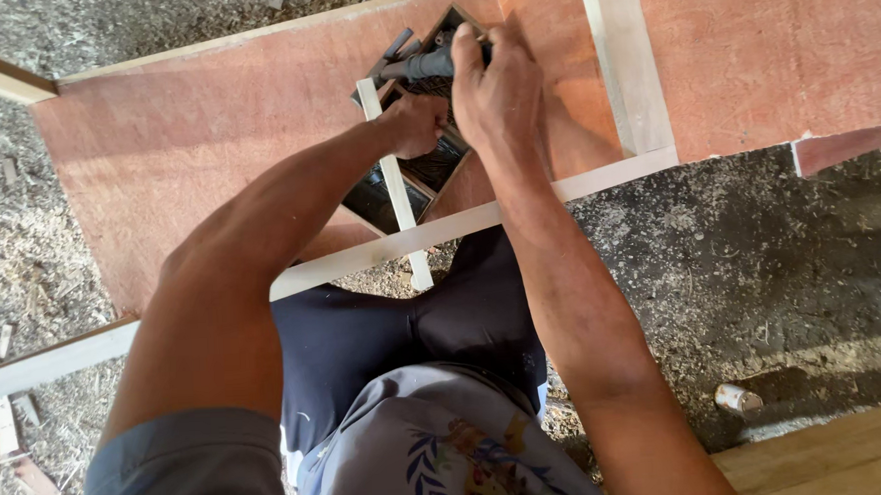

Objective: The person assembles a wooden frame by positioning a thin wooden strip against a larger frame and hammering nails to secure it. The person repeatedly picks up nails and hammers them into the wood at various points along the frame.

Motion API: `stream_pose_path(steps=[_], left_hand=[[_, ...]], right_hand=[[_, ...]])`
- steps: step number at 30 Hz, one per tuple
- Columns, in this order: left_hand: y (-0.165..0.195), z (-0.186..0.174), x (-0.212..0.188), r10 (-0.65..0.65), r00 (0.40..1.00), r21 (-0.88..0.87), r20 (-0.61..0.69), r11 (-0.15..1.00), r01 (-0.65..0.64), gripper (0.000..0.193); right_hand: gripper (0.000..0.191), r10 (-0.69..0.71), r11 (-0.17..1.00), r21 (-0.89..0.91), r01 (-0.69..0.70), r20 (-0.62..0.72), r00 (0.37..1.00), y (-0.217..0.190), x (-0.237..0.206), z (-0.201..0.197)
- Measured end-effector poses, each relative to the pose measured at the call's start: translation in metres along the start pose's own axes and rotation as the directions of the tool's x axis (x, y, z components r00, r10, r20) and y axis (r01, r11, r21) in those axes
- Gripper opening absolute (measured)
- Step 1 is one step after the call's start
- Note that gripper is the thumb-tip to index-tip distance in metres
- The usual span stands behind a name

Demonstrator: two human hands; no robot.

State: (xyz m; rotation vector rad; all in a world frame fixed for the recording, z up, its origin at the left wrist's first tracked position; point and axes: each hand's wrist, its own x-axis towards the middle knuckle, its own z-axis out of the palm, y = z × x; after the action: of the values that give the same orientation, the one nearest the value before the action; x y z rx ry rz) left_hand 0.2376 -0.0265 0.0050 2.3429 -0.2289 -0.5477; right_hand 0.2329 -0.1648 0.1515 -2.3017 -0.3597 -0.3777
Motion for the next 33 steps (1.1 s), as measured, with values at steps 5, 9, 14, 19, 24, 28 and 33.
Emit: stream_pose_path(steps=[5, 9, 14, 19, 24, 28, 33], left_hand=[[-0.009, -0.023, -0.022, -0.189, 0.971, -0.423, 0.15, 0.875, 0.235, 0.014], [-0.015, -0.041, -0.041, -0.082, 0.973, -0.231, 0.217, 0.964, 0.133, 0.014], [-0.006, -0.054, -0.065, -0.097, 0.992, 0.279, 0.086, 0.958, 0.07, 0.023], [0.01, -0.04, -0.064, -0.18, 0.983, 0.527, -0.03, 0.833, 0.168, 0.029], [-0.001, -0.014, -0.048, -0.286, 0.958, 0.55, -0.037, 0.794, 0.258, 0.032], [-0.015, -0.02, -0.049, -0.402, 0.906, 0.238, -0.13, 0.875, 0.422, 0.036], [-0.011, -0.012, -0.064, -0.54, 0.823, 0.07, 0.177, 0.841, 0.537, 0.052]], right_hand=[[0.04, 0.124, 0.992, 0.035, -0.125, 0.013, 0.992, 0.007, 0.003, 0.003], [0.04, 0.164, 0.975, -0.18, -0.129, 0.196, 0.967, 0.014, 0.002, 0.012], [0.043, 0.336, 0.919, -0.346, -0.189, 0.436, 0.835, 0.02, -0.002, 0.023], [0.04, 0.337, 0.933, -0.337, -0.127, 0.695, 0.635, 0.012, -0.001, 0.029], [0.038, 0.512, 0.851, -0.357, -0.384, 0.724, 0.462, -0.003, 0.0, 0.035], [0.053, 0.379, 0.919, -0.345, -0.192, 0.633, 0.675, -0.002, 0.0, 0.032], [0.058, 0.438, 0.888, -0.382, -0.255, 0.536, 0.722, 0.014, 0.004, 0.032]])
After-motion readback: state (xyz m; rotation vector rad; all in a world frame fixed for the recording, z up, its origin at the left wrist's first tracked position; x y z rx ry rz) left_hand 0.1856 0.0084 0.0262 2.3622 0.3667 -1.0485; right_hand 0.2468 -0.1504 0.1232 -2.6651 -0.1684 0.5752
